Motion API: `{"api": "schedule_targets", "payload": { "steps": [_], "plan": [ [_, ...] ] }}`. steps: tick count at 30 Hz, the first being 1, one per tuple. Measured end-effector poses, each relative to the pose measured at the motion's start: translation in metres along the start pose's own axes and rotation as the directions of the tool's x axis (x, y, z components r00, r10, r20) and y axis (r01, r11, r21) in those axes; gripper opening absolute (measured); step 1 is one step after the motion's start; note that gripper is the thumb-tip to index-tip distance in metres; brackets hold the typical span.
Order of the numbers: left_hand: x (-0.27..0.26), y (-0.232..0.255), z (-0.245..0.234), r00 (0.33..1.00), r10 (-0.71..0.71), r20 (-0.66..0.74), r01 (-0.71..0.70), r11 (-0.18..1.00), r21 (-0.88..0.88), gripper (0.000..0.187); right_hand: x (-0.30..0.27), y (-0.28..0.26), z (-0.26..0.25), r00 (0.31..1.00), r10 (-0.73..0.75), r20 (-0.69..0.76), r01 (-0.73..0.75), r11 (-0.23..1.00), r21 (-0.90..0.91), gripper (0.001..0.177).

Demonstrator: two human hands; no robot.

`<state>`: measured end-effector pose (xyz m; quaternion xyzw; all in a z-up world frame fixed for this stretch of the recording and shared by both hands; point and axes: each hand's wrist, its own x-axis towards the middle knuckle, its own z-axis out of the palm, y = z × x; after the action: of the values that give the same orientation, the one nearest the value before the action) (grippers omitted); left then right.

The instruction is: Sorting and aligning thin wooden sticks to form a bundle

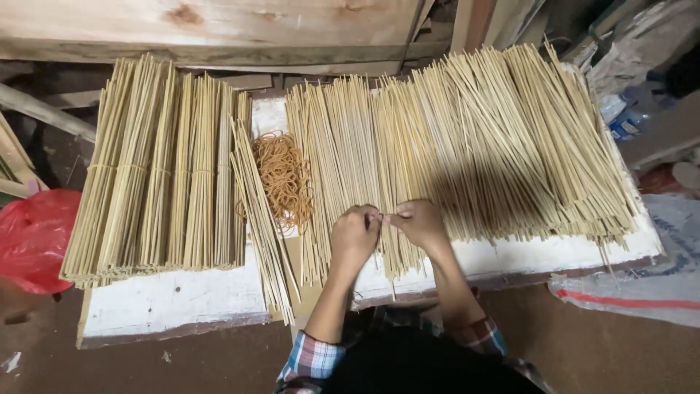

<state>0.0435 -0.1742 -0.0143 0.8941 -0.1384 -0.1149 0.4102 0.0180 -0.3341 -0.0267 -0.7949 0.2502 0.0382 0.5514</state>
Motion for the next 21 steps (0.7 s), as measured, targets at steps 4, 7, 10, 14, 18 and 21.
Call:
{"api": "schedule_targets", "payload": {
  "steps": [4, 7, 10, 14, 18, 21],
  "plan": [
    [0.003, 0.012, -0.002, 0.998, -0.008, 0.055, 0.008, 1.000, 0.000, 0.021, 0.029, 0.035, 0.005, 0.999, -0.033, 0.003, 0.033, 0.999, -0.031, 0.052],
    [-0.002, 0.020, -0.003, 0.995, -0.053, 0.080, 0.054, 0.998, -0.015, 0.022, 0.036, 0.040, 0.008, 0.999, -0.048, -0.020, 0.043, 0.982, -0.181, 0.044],
    [-0.004, 0.026, -0.005, 0.995, -0.048, 0.092, 0.049, 0.999, -0.013, 0.023, 0.021, 0.024, -0.004, 0.999, -0.036, 0.004, 0.036, 0.997, -0.065, 0.049],
    [-0.001, 0.032, -0.005, 0.998, -0.049, 0.038, 0.053, 0.991, -0.120, 0.021, 0.002, 0.011, -0.023, 1.000, 0.004, 0.029, -0.009, 0.986, 0.165, 0.059],
    [0.004, 0.033, 0.005, 0.997, -0.014, 0.076, 0.031, 0.970, -0.241, 0.026, -0.008, 0.012, -0.035, 0.998, -0.036, 0.057, 0.023, 0.977, 0.213, 0.056],
    [0.026, 0.018, 0.031, 0.999, -0.021, 0.051, 0.036, 0.945, -0.324, 0.021, -0.009, 0.008, -0.037, 0.998, -0.046, 0.040, 0.034, 0.968, 0.247, 0.054]
  ]
}}
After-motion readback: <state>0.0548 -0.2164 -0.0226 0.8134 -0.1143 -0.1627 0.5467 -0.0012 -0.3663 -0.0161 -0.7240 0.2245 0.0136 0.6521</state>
